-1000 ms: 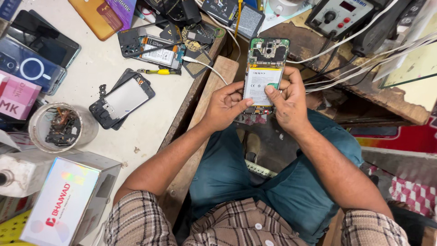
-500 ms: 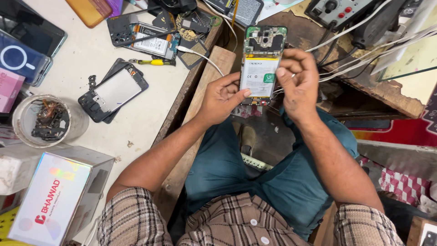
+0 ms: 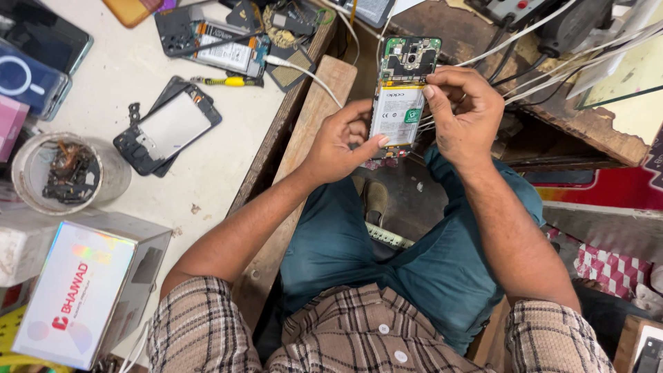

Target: The person disassembles a smartphone, removes the back cover, and uses a screwdriver to detach internal components. They then reposition the battery and reconnect internal cables while holding the device.

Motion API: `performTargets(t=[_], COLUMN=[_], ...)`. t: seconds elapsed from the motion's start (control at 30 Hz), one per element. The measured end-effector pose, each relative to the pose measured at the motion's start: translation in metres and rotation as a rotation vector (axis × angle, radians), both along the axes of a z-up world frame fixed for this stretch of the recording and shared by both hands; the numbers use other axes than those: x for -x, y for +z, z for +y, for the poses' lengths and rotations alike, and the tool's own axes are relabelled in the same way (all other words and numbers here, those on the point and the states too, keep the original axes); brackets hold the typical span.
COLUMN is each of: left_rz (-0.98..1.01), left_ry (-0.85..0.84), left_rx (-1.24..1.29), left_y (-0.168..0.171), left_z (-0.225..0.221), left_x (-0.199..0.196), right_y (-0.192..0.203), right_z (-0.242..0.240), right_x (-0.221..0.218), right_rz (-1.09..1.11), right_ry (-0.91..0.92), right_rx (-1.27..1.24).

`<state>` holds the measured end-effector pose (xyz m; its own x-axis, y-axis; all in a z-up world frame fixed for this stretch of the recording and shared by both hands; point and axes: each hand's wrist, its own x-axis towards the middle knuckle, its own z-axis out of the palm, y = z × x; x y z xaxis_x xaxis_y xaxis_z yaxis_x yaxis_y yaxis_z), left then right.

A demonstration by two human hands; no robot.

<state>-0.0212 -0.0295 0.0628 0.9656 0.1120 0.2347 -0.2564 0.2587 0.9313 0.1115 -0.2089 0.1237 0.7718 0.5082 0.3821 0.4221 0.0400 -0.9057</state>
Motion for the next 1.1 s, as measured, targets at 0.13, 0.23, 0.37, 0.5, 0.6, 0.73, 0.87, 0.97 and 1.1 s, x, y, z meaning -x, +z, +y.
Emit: performTargets(t=[0.13,0.23,0.37,0.5,0.6,0.73,0.87,0.97,1.1], left_rz=[-0.009,-0.020,-0.074,-0.077,-0.073,-0.090,-0.044,-0.034,-0.056], left_ry=[-0.109,-0.080,-0.059,-0.057,-0.070,-0.069,-0.073,-0.078,-0.083], left_rx=[0.008,-0.097,-0.133,-0.195,-0.188,-0.231,-0.230,-0.239,-0.217], left_y=[0.000,-0.002,-0.008,-0.014,-0.016,-0.014,-0.010,-0.008,-0.009], left_z=[-0.002,-0.002,-0.002,0.001,0.000,0.002,0.002,0.003,0.002], left_x=[0.004,0.008,0.007,0.006,0.007,0.006,0.009,0.010,0.010], right_y=[0.009,0.018,0.024,0.026,0.026,0.024,0.020,0.019,0.021], right_z=[0.006,0.010,0.010,0.010,0.008,0.005,0.002,0.000,0.001], right_x=[0.013,0.021,0.026,0.027,0.026,0.024,0.021,0.021,0.024], right_rz=[-0.065,-0.223,-0.394,-0.481,-0.442,-0.204,-0.068,-0.016,-0.043], right_ry=[0.019,0.003,-0.007,0.001,0.018,0.042,0.090,0.099,0.069], right_rx=[0.113,0.219,0.251,0.268,0.293,0.287,0.236,0.220,0.233])
